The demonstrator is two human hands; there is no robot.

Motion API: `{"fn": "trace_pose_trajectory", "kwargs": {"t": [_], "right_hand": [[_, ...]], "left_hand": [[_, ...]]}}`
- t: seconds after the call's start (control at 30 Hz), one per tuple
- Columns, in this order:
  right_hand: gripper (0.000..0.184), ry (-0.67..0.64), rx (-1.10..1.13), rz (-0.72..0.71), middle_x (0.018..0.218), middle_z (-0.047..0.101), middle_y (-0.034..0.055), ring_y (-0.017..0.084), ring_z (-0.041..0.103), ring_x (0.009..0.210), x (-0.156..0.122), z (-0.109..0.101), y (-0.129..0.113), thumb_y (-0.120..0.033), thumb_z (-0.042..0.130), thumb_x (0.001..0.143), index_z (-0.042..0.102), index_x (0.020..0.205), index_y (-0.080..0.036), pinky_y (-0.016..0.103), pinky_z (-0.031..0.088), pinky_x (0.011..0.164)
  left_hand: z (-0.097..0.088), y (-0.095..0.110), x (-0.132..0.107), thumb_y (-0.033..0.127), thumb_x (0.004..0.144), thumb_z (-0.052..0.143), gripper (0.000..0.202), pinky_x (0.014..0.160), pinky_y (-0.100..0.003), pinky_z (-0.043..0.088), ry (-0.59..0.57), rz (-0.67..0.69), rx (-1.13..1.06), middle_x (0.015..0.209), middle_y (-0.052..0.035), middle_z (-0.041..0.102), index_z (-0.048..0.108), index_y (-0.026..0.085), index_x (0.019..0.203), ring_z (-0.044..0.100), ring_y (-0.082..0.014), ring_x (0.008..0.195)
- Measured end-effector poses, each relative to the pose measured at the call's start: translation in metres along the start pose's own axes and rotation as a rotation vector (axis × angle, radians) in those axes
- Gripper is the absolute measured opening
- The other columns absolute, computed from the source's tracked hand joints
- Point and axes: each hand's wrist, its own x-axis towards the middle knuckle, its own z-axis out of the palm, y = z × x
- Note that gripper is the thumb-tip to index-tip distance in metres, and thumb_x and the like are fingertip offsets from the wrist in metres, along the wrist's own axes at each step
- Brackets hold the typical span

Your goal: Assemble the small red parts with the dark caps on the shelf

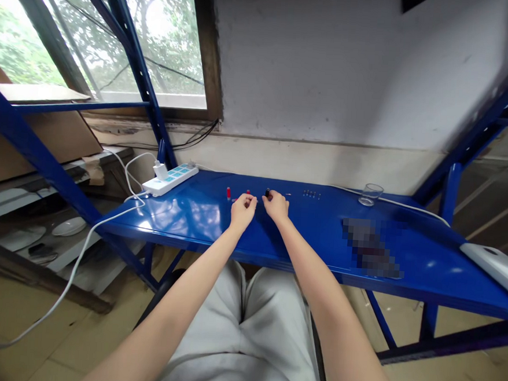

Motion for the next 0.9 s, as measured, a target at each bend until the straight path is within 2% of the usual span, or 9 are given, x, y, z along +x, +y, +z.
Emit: {"fn": "trace_pose_trajectory", "kwargs": {"t": [0.1,0.17,0.3,0.37,0.47,0.6,0.67,0.8,0.9], "right_hand": [[0.025,0.029,0.033,-0.072,0.093,0.066,0.0039,0.019,0.058,0.086,-0.012,-0.009,0.003,-0.033,0.051,0.08,0.064,0.099,-0.024,0.032,0.037,0.075],[0.027,0.05,0.025,-0.134,0.096,0.065,0.004,0.018,0.057,0.085,-0.022,-0.012,0.005,-0.03,0.049,0.081,0.063,0.103,-0.025,0.032,0.035,0.076],[0.027,0.107,-0.077,-0.254,0.098,0.061,0.0064,0.019,0.055,0.088,-0.037,-0.013,0.007,-0.024,0.046,0.082,0.065,0.101,-0.024,0.035,0.031,0.08],[0.027,0.125,-0.087,-0.274,0.097,0.06,0.0071,0.019,0.054,0.09,-0.04,-0.013,0.008,-0.024,0.046,0.082,0.065,0.101,-0.023,0.035,0.03,0.08],[0.031,0.14,-0.033,-0.287,0.099,0.059,0.0089,0.02,0.054,0.088,-0.04,-0.014,0.01,-0.025,0.042,0.084,0.063,0.106,-0.022,0.034,0.034,0.077],[0.04,0.232,0.099,-0.238,0.106,0.059,0.0134,0.02,0.055,0.091,-0.037,-0.017,0.012,-0.028,0.027,0.089,0.054,0.117,-0.016,0.03,0.039,0.075],[0.043,0.222,0.128,-0.177,0.101,0.062,0.0126,0.02,0.056,0.09,-0.037,-0.017,0.013,-0.034,0.021,0.092,0.055,0.11,-0.016,0.029,0.039,0.073],[0.052,0.101,0.052,-0.096,0.074,0.064,0.0092,0.02,0.058,0.071,-0.037,-0.016,0.013,-0.047,0.016,0.092,0.059,0.083,-0.018,0.027,0.035,0.062],[0.053,0.134,-0.018,-0.101,0.07,0.062,0.0094,0.02,0.057,0.066,-0.038,-0.017,0.013,-0.048,0.015,0.092,0.057,0.078,-0.019,0.027,0.031,0.058]], "left_hand": [[0.002,0.002,-0.003,0.038,0.079,0.054,0.048,0.069,-0.023,0.043,-0.011,0.058,-0.055,0.081,-0.0006,0.064,0.047,0.02,0.123,0.056,-0.0101,0.063],[0.002,0.003,-0.004,0.038,0.078,0.057,0.057,0.067,-0.023,0.044,-0.049,0.096,-0.069,0.086,-0.0004,0.064,0.04,0.023,0.13,0.054,-0.0086,0.06],[0.002,0.002,-0.004,0.029,0.081,0.053,0.029,0.07,-0.023,0.045,-0.147,0.156,-0.032,0.094,-0.0029,0.066,0.06,0.022,0.108,0.056,-0.01,0.066],[0.002,0.001,-0.003,0.026,0.083,0.048,0.022,0.072,-0.024,0.045,-0.153,0.144,-0.015,0.095,-0.0042,0.066,0.064,0.021,0.098,0.058,-0.0117,0.073],[0.002,0.0,-0.001,0.023,0.083,0.049,0.021,0.072,-0.024,0.046,-0.146,0.11,-0.05,0.094,-0.004,0.066,0.063,0.02,0.099,0.059,-0.012,0.074],[0.003,0.0,-0.001,0.022,0.081,0.053,0.021,0.065,-0.021,0.046,-0.15,0.081,-0.148,0.091,-0.0031,0.065,0.061,0.019,0.099,0.057,-0.0084,0.061],[0.003,0.001,-0.001,0.022,0.08,0.053,0.02,0.059,-0.02,0.046,-0.182,0.063,-0.194,0.091,-0.0027,0.065,0.061,0.018,0.098,0.055,-0.006,0.055],[0.004,0.003,-0.001,0.022,0.08,0.053,0.018,0.049,-0.018,0.044,-0.271,0.029,-0.307,0.091,-0.0033,0.063,0.06,0.016,0.096,0.051,-0.0029,0.045],[0.005,0.003,-0.001,0.022,0.079,0.053,0.018,0.047,-0.019,0.044,-0.313,0.023,-0.403,0.089,-0.0047,0.063,0.057,0.015,0.095,0.05,-0.0026,0.041]]}}
